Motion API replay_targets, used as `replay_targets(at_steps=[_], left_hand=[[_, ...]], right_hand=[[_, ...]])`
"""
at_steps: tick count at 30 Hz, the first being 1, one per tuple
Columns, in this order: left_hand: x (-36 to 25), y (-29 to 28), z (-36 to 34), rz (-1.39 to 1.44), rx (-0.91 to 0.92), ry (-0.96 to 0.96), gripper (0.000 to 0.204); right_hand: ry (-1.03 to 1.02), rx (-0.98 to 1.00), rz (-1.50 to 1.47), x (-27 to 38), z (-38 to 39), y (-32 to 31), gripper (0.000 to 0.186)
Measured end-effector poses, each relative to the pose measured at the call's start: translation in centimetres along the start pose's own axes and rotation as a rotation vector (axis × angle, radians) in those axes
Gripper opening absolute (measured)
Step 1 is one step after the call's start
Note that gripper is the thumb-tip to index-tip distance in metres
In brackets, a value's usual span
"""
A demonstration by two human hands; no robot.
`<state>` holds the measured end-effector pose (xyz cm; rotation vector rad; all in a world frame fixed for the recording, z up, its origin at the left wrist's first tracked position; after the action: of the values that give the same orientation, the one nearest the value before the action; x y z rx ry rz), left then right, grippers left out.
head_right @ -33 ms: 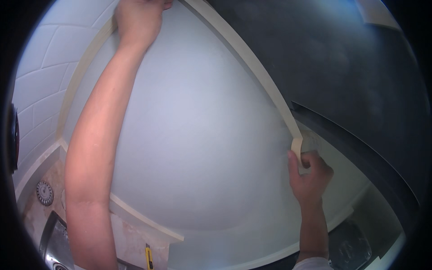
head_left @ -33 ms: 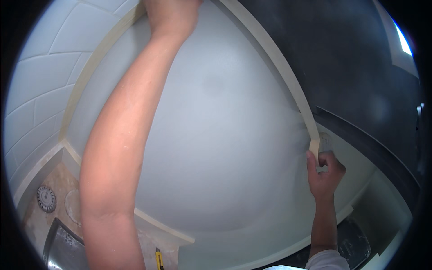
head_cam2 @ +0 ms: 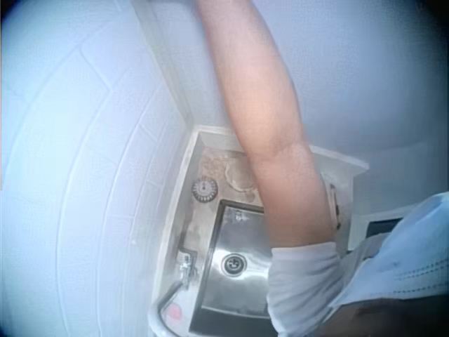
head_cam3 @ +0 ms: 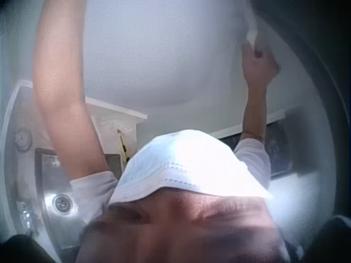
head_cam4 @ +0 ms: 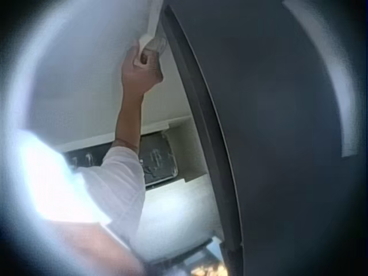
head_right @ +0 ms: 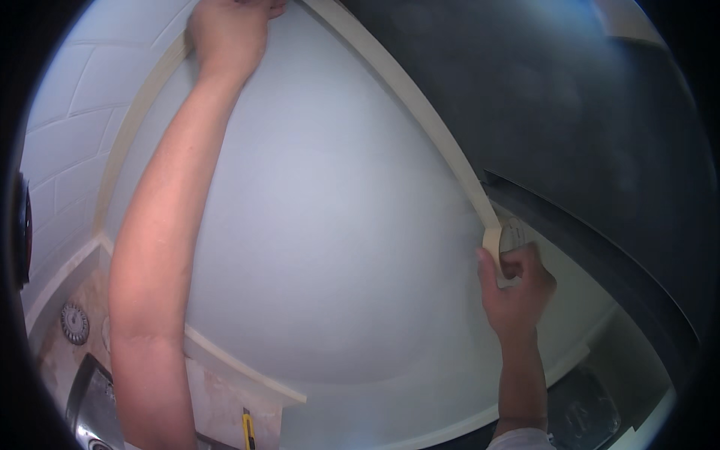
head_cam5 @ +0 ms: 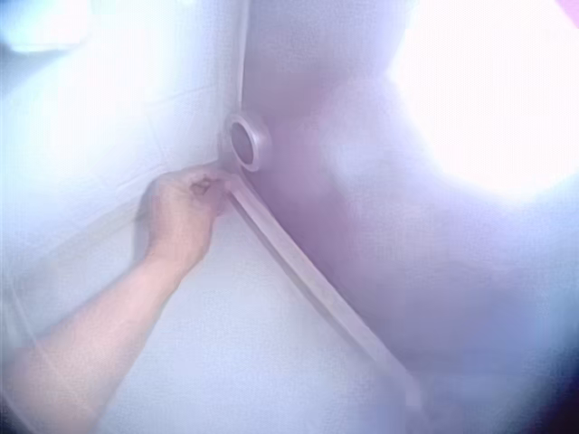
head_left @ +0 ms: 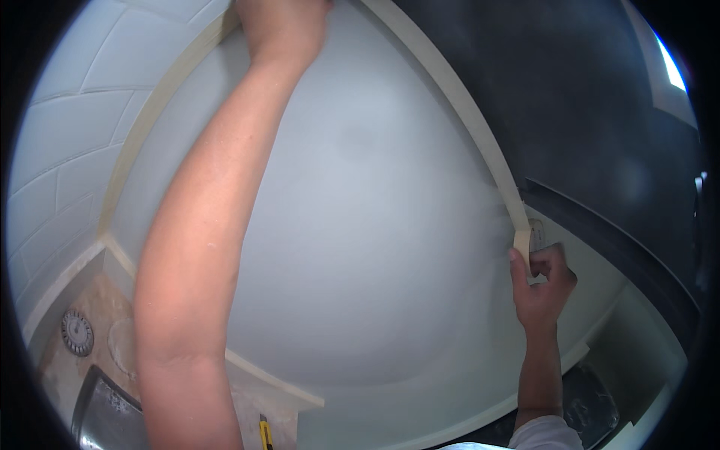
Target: The person applies a bead of sealant along the joint between a countertop and the wall using a caulking gun. They then smooth the bead with a finger and use a utility knife to trim excess material. The person also applies masking tape along the edge to create a clean line.
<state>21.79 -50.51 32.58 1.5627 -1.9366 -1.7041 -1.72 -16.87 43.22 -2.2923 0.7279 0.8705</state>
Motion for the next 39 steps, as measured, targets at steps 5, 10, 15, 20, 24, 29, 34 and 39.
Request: replay_targets(at_steps=[5,10,15,20,24,29,34,39], left_hand=[[2.2,0.5,-1.5,0.060,-0.020,-0.005,0.019],[-0.8,-0.5,0.6,-0.033,0.005,-0.084,0.015],[-0.2,0.5,0.8,0.008,-0.058,-0.059,0.019],[2.6,1.8,-1.1,-0.201,-0.213,0.360,0.020],[1.7,2.8,-1.1,-0.305,-0.245,0.247,0.018],[1.5,2.8,-1.1,-0.345,-0.238,0.285,0.020],[2.1,2.0,-0.6,-0.227,-0.174,0.294,0.022],[1.1,1.9,-0.1,-0.148,-0.187,0.401,0.021]], right_hand=[[0.283,-0.104,-0.179,2.6,-2.8,1.1,0.032],[0.217,0.063,-0.147,0.8,-3.3,2.3,0.035],[0.128,-0.034,-0.136,-0.4,-3.8,3.8,0.025],[0.116,-0.125,-0.068,1.1,-5.3,3.5,0.015],[0.148,-0.114,-0.152,2.3,-5.7,4.1,0.028],[0.088,-0.110,-0.064,2.6,-5.9,4.9,0.039],[0.014,-0.230,-0.033,3.1,-6.4,5.1,0.043],[0.011,-0.246,-0.059,2.6,-6.3,4.2,0.045]])
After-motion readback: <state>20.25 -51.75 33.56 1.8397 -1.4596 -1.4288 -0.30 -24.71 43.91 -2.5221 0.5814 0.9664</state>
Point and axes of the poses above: each hand's wrist, its own z-axis away from the middle knuckle, its own y-axis out of the palm, x = y × z, the point moved 2 cm from there along -z, towards the middle knuckle, and after that the axes turned 1 degree about -x, right-handed, at the moved point
